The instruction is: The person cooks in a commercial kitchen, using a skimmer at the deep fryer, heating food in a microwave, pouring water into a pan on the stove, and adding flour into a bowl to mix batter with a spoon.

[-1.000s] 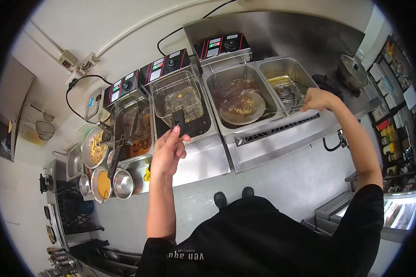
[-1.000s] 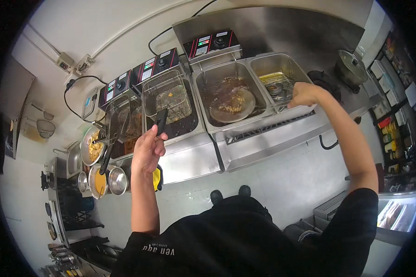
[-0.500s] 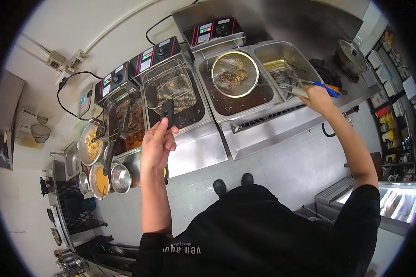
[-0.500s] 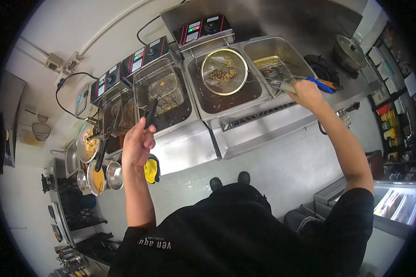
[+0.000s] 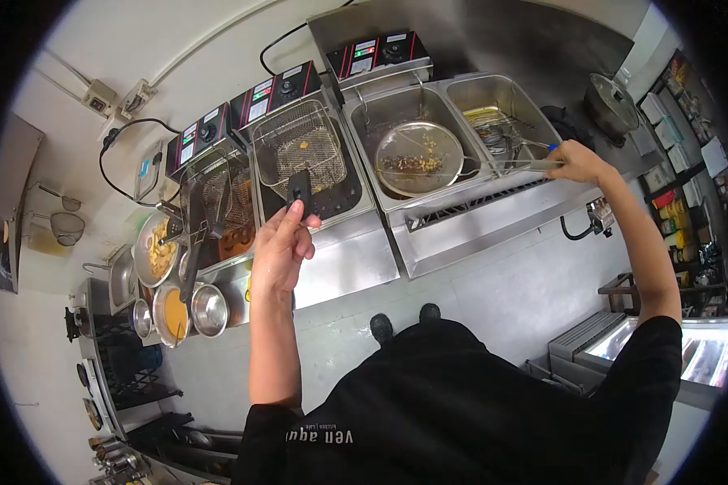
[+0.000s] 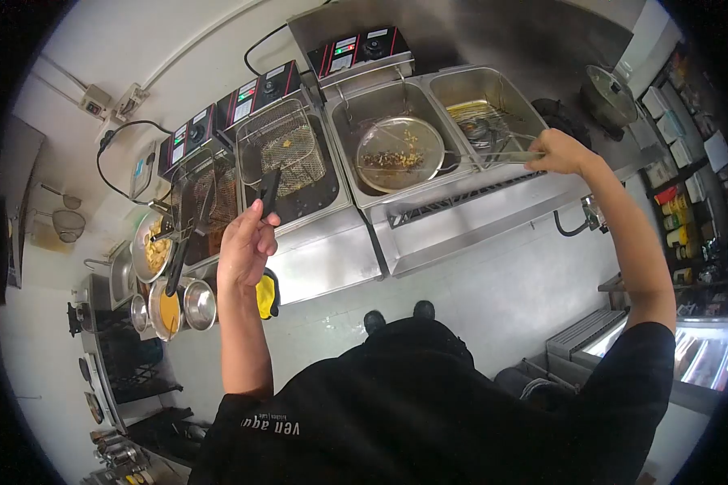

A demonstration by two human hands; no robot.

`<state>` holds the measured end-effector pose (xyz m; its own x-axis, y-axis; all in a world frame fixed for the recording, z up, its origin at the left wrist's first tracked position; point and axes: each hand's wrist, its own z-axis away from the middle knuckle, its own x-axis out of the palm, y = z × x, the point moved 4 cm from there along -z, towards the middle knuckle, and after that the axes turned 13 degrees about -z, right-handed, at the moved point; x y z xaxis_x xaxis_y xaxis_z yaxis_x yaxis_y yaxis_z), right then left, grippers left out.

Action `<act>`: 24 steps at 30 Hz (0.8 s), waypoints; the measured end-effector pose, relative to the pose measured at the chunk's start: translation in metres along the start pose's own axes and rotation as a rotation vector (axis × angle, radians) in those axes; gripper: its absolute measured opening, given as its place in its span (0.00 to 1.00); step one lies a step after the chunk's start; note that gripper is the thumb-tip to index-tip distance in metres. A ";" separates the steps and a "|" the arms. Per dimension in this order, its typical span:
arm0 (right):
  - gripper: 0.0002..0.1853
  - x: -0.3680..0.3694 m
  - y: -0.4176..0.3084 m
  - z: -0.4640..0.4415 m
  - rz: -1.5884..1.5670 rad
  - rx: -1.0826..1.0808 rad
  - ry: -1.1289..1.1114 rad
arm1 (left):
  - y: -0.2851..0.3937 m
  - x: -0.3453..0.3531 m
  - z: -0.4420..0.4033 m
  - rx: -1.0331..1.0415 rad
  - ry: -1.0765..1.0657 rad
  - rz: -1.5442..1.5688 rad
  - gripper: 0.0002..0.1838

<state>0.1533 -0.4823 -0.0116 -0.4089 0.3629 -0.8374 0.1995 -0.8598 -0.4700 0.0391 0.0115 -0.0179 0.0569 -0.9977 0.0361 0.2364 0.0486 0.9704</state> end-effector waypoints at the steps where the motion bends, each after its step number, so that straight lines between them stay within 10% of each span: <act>1: 0.17 -0.004 -0.003 0.002 0.006 0.000 0.007 | 0.001 0.000 -0.001 0.008 -0.003 0.004 0.15; 10: 0.16 0.003 -0.047 -0.021 -0.093 0.396 -0.148 | 0.001 -0.001 -0.002 0.004 -0.038 0.037 0.18; 24: 0.17 0.048 -0.020 -0.004 0.203 -0.012 0.399 | 0.004 0.002 -0.001 -0.015 -0.013 0.021 0.17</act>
<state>0.1332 -0.4465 -0.0434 0.0144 0.2990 -0.9541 0.2515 -0.9246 -0.2860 0.0414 0.0098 -0.0146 0.0499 -0.9969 0.0600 0.2496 0.0706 0.9658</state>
